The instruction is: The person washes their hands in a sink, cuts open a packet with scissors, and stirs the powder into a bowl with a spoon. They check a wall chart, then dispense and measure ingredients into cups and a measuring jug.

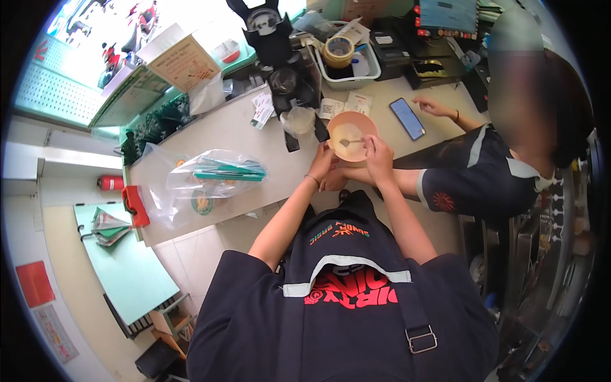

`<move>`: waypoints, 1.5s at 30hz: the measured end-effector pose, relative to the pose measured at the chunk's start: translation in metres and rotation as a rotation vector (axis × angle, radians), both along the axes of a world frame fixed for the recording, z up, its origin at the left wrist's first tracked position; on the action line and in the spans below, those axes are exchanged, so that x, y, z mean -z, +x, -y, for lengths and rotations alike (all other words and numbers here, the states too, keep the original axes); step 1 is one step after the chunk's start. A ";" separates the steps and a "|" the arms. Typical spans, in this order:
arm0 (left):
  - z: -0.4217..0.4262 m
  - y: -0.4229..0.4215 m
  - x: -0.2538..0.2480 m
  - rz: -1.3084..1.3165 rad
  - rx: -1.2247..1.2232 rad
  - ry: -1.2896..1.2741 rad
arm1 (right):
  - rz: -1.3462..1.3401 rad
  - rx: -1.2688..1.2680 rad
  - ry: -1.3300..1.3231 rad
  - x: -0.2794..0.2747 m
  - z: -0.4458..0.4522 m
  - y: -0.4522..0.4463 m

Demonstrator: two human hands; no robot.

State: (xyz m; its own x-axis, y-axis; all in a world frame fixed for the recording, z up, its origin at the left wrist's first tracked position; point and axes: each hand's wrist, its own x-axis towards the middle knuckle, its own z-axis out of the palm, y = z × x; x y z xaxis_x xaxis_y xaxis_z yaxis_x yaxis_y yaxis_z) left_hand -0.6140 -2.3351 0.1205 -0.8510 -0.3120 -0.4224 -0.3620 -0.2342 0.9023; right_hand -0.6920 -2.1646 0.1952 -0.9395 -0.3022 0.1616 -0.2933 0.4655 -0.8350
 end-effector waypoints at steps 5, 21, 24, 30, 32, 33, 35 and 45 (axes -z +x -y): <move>0.005 -0.030 0.012 0.035 0.145 0.240 | -0.133 0.066 -0.029 -0.024 -0.011 -0.003; -0.042 0.012 -0.025 -0.256 0.165 0.541 | 0.040 0.124 -0.096 -0.059 -0.080 0.059; -0.041 0.018 -0.023 -0.236 0.308 0.615 | -0.170 0.210 -0.047 -0.067 -0.102 0.076; -0.045 0.025 -0.034 -0.076 0.570 0.532 | -0.292 0.215 -0.071 -0.066 -0.129 0.117; -0.054 0.033 -0.037 -0.008 0.557 0.482 | -0.172 0.237 -0.051 -0.081 -0.142 0.158; -0.061 0.041 -0.050 0.024 0.620 0.485 | -0.109 0.252 -0.085 -0.091 -0.148 0.179; -0.073 0.055 -0.060 0.043 0.750 0.479 | -0.114 0.377 -0.037 -0.113 -0.160 0.220; -0.203 0.082 -0.081 -0.032 1.208 0.532 | -0.224 0.981 0.280 -0.135 -0.210 0.377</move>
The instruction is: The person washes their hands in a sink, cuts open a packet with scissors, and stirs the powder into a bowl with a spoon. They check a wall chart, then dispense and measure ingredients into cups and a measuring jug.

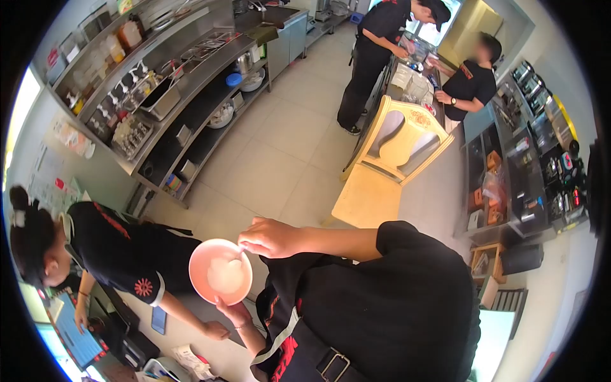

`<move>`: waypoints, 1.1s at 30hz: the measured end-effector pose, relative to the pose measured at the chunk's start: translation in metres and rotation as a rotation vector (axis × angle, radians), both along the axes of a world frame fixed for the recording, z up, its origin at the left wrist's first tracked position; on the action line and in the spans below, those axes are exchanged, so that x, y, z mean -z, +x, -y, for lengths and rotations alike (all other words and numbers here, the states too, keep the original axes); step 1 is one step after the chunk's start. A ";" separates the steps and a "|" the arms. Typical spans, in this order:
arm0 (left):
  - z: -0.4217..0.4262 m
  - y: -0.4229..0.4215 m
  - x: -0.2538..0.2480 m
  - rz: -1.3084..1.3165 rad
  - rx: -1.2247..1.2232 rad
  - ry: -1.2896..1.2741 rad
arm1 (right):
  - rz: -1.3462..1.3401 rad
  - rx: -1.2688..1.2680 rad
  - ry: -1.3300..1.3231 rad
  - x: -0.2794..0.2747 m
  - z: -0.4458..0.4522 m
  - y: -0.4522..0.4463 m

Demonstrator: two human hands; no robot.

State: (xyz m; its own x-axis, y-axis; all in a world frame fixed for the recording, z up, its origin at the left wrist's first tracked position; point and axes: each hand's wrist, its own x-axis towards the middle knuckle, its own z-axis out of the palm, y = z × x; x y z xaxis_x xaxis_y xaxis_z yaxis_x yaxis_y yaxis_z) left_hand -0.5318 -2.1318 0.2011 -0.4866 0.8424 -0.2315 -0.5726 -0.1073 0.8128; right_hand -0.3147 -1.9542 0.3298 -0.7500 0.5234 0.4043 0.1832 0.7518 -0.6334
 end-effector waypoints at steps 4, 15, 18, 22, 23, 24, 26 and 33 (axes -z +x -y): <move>-0.065 0.019 -0.011 -0.086 0.083 0.014 | -0.106 0.064 -0.481 0.003 -0.014 0.029; -0.144 0.087 0.003 -0.102 0.052 0.023 | -0.206 0.212 0.002 0.009 -0.104 0.092; -0.163 0.098 -0.019 -0.077 0.048 0.043 | -0.200 0.204 -0.025 -0.014 -0.119 0.098; -0.162 0.104 -0.029 -0.075 0.066 0.134 | -0.253 0.245 0.024 -0.012 -0.111 0.090; -0.159 0.104 -0.030 -0.076 0.063 0.152 | -0.254 0.237 0.015 -0.013 -0.106 0.087; -0.155 0.103 -0.032 -0.054 0.042 0.135 | -0.250 0.224 0.009 -0.014 -0.101 0.085; -0.146 0.098 -0.033 -0.053 0.044 0.136 | -0.192 0.090 -0.045 -0.019 -0.089 0.087; -0.117 0.085 -0.044 -0.187 0.058 0.119 | -0.304 0.081 0.036 -0.035 -0.073 0.082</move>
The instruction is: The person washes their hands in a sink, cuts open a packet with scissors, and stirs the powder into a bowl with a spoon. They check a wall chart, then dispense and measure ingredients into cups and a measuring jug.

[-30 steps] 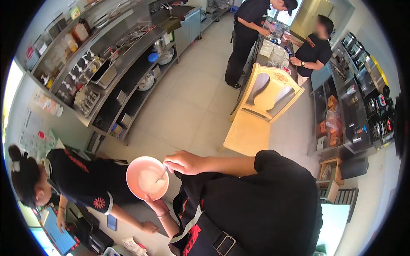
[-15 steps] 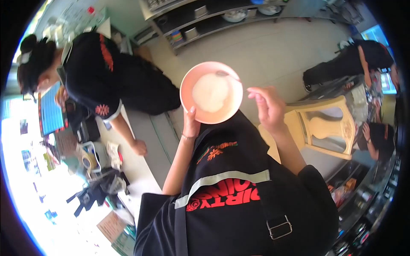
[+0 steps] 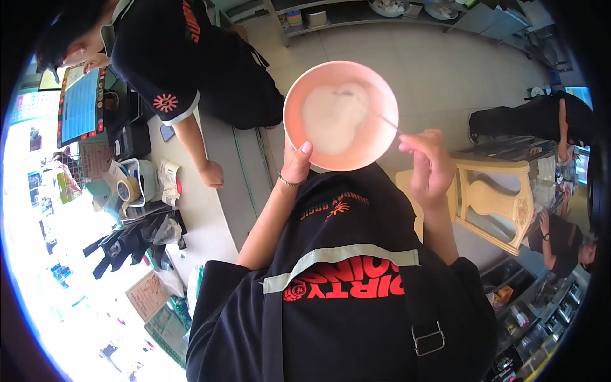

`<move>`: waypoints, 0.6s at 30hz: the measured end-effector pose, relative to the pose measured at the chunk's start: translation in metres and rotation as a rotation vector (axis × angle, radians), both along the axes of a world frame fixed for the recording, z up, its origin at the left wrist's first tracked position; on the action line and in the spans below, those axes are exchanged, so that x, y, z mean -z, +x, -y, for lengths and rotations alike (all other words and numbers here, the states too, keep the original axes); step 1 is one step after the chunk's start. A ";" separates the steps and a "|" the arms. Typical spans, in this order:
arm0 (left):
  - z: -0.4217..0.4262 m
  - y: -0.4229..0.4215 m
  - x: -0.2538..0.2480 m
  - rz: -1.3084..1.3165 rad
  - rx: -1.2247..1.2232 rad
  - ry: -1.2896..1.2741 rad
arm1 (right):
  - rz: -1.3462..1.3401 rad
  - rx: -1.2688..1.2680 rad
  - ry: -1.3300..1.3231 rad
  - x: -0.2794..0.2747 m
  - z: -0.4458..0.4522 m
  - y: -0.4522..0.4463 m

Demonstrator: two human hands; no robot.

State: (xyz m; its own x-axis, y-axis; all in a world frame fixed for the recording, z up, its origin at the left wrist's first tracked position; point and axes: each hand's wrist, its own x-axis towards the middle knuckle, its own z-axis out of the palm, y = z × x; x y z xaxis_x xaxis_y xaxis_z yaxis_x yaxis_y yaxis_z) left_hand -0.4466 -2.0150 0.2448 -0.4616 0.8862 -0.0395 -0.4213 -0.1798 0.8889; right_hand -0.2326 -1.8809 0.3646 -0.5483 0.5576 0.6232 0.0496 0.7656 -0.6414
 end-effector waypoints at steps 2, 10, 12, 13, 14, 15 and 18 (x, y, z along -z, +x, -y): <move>0.006 -0.006 0.003 -0.007 -0.008 0.006 | 0.038 0.025 0.076 -0.002 -0.001 -0.007; 0.014 -0.018 -0.016 -0.124 -0.057 -0.258 | 0.166 0.203 -0.825 0.040 0.042 -0.026; 0.025 -0.029 0.004 0.016 0.012 -0.373 | 0.174 0.184 -0.811 0.055 0.053 -0.034; 0.032 -0.031 0.012 0.062 0.000 -0.316 | 0.170 0.178 -0.723 0.058 0.060 -0.036; 0.037 -0.036 0.021 0.065 -0.014 -0.321 | 0.167 0.171 -0.637 0.060 0.067 -0.038; 0.041 -0.040 0.029 0.132 -0.004 -0.276 | 0.186 0.129 -0.574 0.057 0.071 -0.039; 0.062 -0.056 0.049 -0.155 -0.043 -0.268 | 0.278 -0.096 -0.351 0.039 0.071 -0.051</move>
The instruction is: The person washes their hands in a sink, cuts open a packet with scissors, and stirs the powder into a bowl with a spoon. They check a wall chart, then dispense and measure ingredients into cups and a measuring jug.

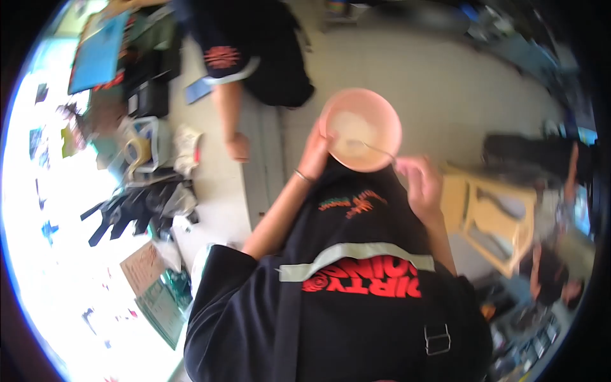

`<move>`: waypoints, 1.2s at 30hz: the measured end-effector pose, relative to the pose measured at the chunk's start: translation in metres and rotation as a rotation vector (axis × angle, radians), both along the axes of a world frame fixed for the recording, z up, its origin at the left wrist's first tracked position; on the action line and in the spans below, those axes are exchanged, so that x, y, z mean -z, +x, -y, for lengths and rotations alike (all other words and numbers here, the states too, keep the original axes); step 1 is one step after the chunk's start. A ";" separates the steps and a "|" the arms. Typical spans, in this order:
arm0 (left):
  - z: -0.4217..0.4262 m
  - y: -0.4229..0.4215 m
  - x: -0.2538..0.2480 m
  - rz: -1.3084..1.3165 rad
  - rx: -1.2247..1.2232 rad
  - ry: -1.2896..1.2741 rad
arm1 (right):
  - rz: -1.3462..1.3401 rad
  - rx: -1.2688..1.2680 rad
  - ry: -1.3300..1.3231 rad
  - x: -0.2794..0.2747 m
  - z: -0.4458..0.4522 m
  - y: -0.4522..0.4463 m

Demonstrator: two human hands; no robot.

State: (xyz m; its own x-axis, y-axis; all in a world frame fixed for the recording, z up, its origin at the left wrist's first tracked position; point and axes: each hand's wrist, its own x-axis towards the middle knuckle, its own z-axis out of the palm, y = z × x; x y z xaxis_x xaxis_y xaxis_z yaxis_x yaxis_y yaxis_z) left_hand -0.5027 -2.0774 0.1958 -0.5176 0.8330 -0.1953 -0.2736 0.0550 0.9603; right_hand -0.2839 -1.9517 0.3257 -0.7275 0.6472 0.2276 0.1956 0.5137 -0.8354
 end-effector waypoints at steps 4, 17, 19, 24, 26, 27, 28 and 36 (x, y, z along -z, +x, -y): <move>0.055 -0.004 -0.013 0.281 -0.165 0.158 | -0.077 -0.253 0.026 -0.008 0.006 -0.041; 0.183 -0.059 -0.026 -0.129 -1.191 0.097 | -0.062 -0.837 0.159 -0.025 0.110 -0.247; 0.185 -0.065 -0.030 -0.046 -1.241 0.161 | -0.051 -0.856 0.111 -0.024 0.121 -0.255; 0.188 -0.063 -0.025 0.115 -1.265 0.288 | -0.021 -0.796 0.001 -0.021 0.129 -0.254; 0.196 -0.059 -0.013 0.105 -1.254 0.278 | -0.005 -0.754 -0.052 -0.021 0.129 -0.252; 0.200 -0.057 -0.010 0.143 -1.181 0.304 | 0.016 -0.698 -0.074 -0.020 0.126 -0.251; 0.204 -0.055 -0.007 0.181 -1.107 0.328 | 0.038 -0.641 -0.097 -0.019 0.124 -0.250; 0.201 -0.056 0.011 0.191 -0.775 0.228 | 0.188 -0.535 -0.415 0.010 0.087 -0.230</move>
State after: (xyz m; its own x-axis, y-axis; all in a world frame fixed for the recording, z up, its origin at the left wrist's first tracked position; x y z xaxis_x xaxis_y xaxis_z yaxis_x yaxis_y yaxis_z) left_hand -0.5592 -2.2782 0.1846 -0.9362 0.2838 -0.2075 -0.3135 -0.4067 0.8581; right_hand -0.5141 -2.0391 0.3155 -0.9731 0.1956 -0.1214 0.1650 0.2252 -0.9602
